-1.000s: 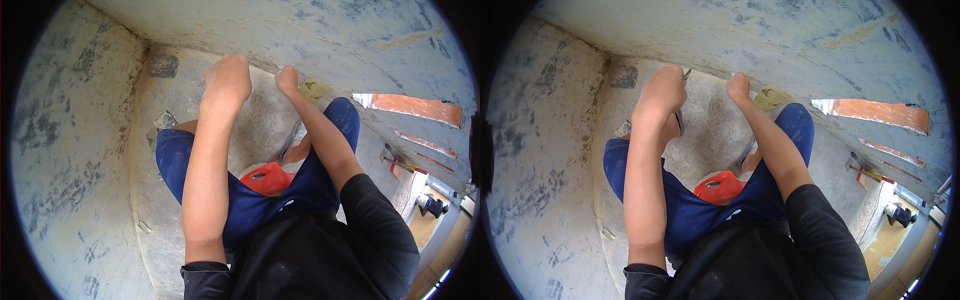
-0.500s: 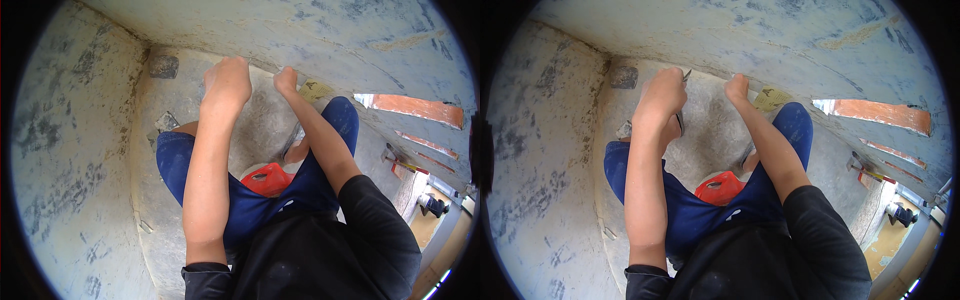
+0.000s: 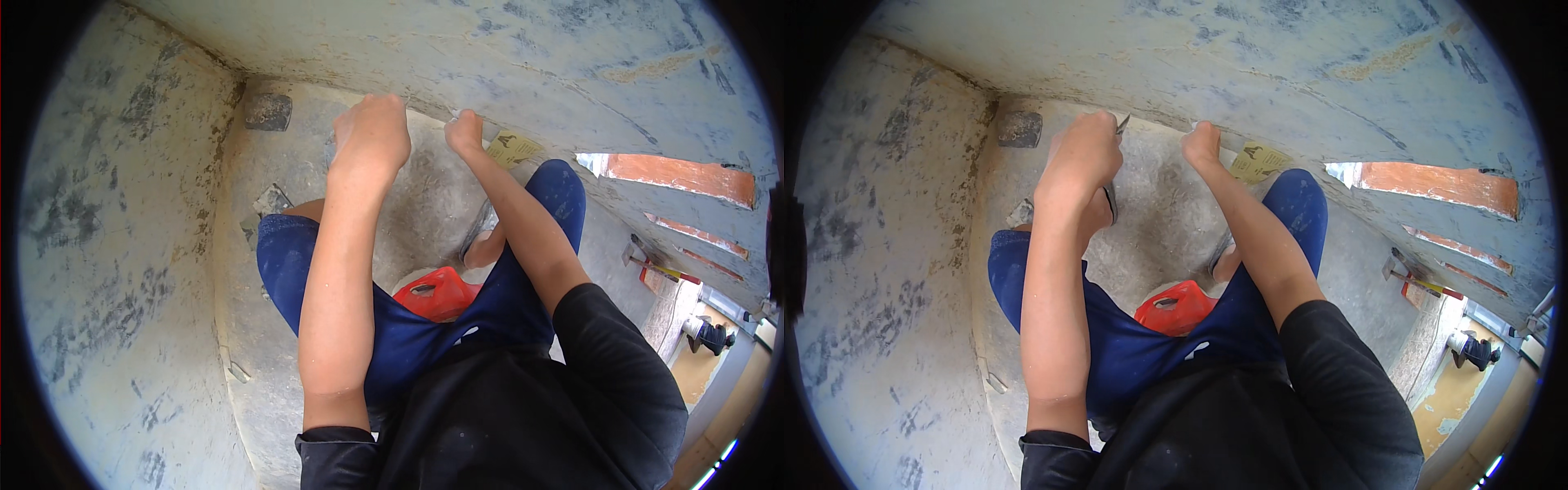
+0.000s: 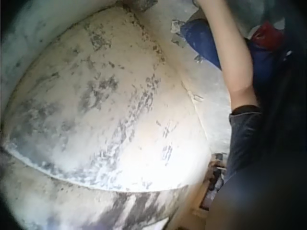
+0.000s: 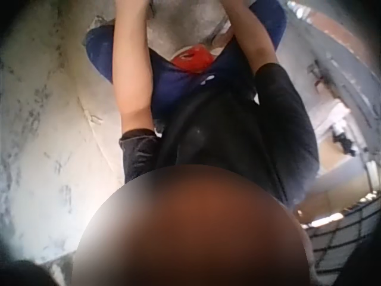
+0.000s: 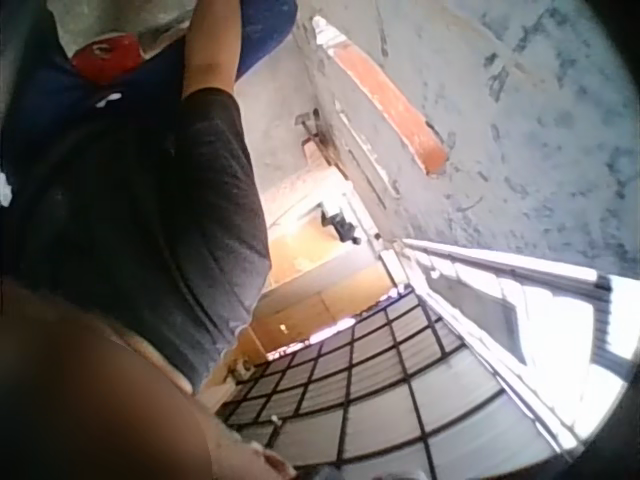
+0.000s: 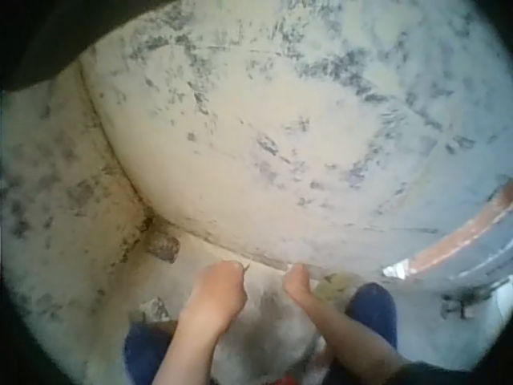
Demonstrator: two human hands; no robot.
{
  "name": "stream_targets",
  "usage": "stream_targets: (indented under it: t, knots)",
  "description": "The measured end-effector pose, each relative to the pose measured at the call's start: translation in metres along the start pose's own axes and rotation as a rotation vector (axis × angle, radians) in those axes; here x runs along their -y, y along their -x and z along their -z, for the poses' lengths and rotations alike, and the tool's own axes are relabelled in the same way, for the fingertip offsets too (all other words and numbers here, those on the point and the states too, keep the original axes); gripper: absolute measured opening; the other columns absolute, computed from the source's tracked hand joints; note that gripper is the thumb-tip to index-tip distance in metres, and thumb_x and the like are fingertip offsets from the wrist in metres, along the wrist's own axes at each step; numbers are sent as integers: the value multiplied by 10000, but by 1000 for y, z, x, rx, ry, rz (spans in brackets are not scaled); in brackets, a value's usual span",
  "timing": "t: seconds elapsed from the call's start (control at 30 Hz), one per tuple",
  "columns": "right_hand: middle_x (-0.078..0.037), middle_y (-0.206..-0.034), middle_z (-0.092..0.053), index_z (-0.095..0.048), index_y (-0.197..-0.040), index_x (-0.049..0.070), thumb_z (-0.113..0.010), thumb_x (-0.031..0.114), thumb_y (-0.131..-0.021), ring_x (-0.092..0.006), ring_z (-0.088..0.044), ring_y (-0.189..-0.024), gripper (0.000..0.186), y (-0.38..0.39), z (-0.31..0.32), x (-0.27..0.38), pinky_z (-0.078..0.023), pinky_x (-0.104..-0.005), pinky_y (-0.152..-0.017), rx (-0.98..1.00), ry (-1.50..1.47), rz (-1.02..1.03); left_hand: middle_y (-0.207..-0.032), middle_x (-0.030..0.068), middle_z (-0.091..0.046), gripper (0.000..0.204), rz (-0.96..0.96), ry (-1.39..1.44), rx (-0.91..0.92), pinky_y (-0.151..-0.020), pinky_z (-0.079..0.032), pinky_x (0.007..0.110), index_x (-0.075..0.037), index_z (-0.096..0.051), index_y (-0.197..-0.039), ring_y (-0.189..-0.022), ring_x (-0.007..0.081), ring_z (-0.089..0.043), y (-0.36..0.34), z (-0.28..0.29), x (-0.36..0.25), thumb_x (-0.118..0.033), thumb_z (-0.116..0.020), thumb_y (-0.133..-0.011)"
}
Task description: Applying plaster or putty to a wall using a trowel and a hawker.
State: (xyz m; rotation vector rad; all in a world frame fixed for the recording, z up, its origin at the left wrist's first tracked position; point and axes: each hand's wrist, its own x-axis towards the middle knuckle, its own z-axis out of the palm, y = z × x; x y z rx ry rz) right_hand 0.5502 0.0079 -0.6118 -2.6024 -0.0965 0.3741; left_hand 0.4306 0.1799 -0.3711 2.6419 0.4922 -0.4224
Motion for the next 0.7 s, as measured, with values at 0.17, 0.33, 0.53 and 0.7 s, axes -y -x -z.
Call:
stream_targets:
  t: [0.17,0.33,0.53,0.7]
  knots:
    - [-347,-1012,-664,-699,-1003,-88,-599,28,-793,-471,-648,-1019,260,-3,3,-3,-523,-477,-901,23,-29,-26,-983,241,-716,214,0,7,33,-827,-569,430,3,-739,-940,-971,365,-705,1,6,-5,33,-611,-771]
    - [-311,-999,-687,-714,-1036,-61,-613,61,-776,-432,-668,-1008,305,-4,2,5,-527,-443,-906,9,-33,-3,-984,242,-716,208,-3,-6,-9,-831,-568,429,7,-739,-936,-970,369,-706,3,4,1,28,-611,-773]
    - [-306,-1012,-689,-716,-1058,-55,-604,52,-780,-422,-669,-1020,319,-3,-2,6,-527,-426,-911,-19,-65,29,-980,241,-716,200,6,-7,-9,-831,-569,426,8,-739,-929,-969,368,-705,4,2,6,25,-611,-776]
    - [-299,-1025,-693,-719,-1124,0,-604,50,-787,-408,-670,-1037,359,-7,-12,2,-522,-407,-927,31,-19,37,-1020,262,-686,188,24,-2,32,-874,-530,466,13,-710,-991,-991,416,-662,5,9,7,-121,-628,-887]
